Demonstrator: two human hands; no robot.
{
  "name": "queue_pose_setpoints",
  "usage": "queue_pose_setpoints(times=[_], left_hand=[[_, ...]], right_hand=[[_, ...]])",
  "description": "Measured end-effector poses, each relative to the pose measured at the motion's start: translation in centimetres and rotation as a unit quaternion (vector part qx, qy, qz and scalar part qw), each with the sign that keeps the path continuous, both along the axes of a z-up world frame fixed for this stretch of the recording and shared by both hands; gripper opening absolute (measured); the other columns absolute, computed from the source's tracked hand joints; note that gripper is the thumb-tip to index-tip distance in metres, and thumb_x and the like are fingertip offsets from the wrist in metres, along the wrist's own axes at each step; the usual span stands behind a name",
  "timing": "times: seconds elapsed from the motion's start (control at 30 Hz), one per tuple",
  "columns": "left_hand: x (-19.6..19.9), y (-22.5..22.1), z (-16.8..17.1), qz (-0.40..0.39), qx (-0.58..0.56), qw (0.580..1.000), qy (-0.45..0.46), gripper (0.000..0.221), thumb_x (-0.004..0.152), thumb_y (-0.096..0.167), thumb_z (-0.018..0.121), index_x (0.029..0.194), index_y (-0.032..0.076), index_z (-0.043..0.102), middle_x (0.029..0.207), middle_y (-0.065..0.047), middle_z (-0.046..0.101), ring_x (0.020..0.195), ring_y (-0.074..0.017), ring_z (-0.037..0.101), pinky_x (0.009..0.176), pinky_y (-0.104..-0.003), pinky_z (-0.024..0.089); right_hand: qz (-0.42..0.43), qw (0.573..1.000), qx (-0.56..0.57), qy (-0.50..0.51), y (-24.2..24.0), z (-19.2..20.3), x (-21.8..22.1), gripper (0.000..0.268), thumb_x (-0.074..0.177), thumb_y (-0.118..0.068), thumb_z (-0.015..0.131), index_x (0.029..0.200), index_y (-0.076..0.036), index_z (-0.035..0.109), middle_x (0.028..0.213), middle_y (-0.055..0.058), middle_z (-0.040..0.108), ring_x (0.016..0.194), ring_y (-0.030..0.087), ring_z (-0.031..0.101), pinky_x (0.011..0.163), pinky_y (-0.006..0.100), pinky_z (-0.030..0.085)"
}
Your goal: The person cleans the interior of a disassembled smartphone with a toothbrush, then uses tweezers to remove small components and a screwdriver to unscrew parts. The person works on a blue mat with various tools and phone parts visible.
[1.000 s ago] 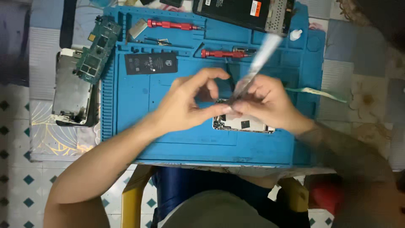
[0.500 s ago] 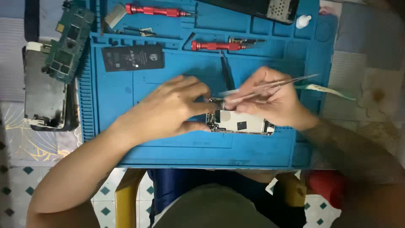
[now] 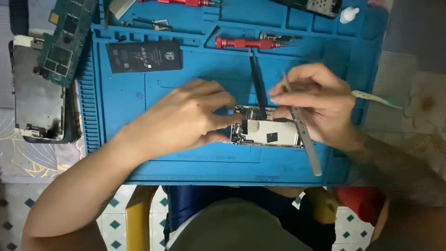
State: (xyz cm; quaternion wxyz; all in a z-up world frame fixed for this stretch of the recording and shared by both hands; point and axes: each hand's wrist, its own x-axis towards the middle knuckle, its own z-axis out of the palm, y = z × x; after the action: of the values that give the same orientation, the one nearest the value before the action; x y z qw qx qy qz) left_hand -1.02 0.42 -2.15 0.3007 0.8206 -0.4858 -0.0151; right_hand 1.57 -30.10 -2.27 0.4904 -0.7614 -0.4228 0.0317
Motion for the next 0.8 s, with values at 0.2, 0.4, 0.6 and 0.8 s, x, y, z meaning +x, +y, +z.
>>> queue_pose_setpoints(times=[0.2, 0.4, 0.6, 0.8], left_hand=[[0.4, 0.5, 0.1, -0.01, 0.018, 1.0, 0.001, 0.042, 0.078, 0.034, 0.089, 0.113, 0.012, 0.078, 0.119, -0.01, 0.07, 0.11, -0.0323, 0.063, 0.092, -0.049, 0.053], [0.2, 0.8, 0.4, -0.016, 0.04, 0.999, -0.007, 0.047, 0.076, 0.031, 0.088, 0.116, 0.011, 0.076, 0.128, -0.008, 0.069, 0.111, -0.0327, 0.061, 0.094, -0.05, 0.053], [0.1, 1.1, 0.8, -0.024, 0.056, 0.998, 0.015, 0.046, 0.077, 0.029, 0.086, 0.118, 0.012, 0.075, 0.136, -0.009, 0.068, 0.119, -0.0354, 0.061, 0.099, -0.052, 0.049], [-0.2, 0.9, 1.0, -0.016, 0.042, 0.999, 0.01, 0.043, 0.078, 0.03, 0.087, 0.115, 0.013, 0.074, 0.127, -0.009, 0.069, 0.116, -0.0344, 0.062, 0.096, -0.052, 0.051]], right_hand=[[-0.029, 0.997, 0.023, 0.065, 0.8, 0.3, -1.4, 0.035, 0.087, 0.009, 0.08, 0.112, 0.004, 0.056, 0.12, 0.024, 0.065, 0.113, 0.035, 0.077, 0.099, 0.038, 0.068], [-0.051, 0.998, 0.024, -0.001, 1.1, -0.8, -1.6, 0.018, 0.091, 0.003, 0.073, 0.102, 0.002, 0.059, 0.108, 0.02, 0.064, 0.102, 0.032, 0.07, 0.098, 0.043, 0.063], [-0.066, 0.993, -0.023, -0.098, 0.5, -1.3, -2.2, 0.049, 0.112, -0.036, 0.031, 0.096, -0.006, 0.066, 0.103, 0.016, 0.052, 0.096, 0.029, 0.056, 0.082, 0.042, 0.048], [-0.045, 0.997, 0.061, 0.01, 1.2, -1.0, -1.7, 0.027, 0.098, -0.018, 0.047, 0.075, -0.005, 0.054, 0.09, 0.015, 0.064, 0.073, 0.019, 0.062, 0.064, 0.032, 0.051]])
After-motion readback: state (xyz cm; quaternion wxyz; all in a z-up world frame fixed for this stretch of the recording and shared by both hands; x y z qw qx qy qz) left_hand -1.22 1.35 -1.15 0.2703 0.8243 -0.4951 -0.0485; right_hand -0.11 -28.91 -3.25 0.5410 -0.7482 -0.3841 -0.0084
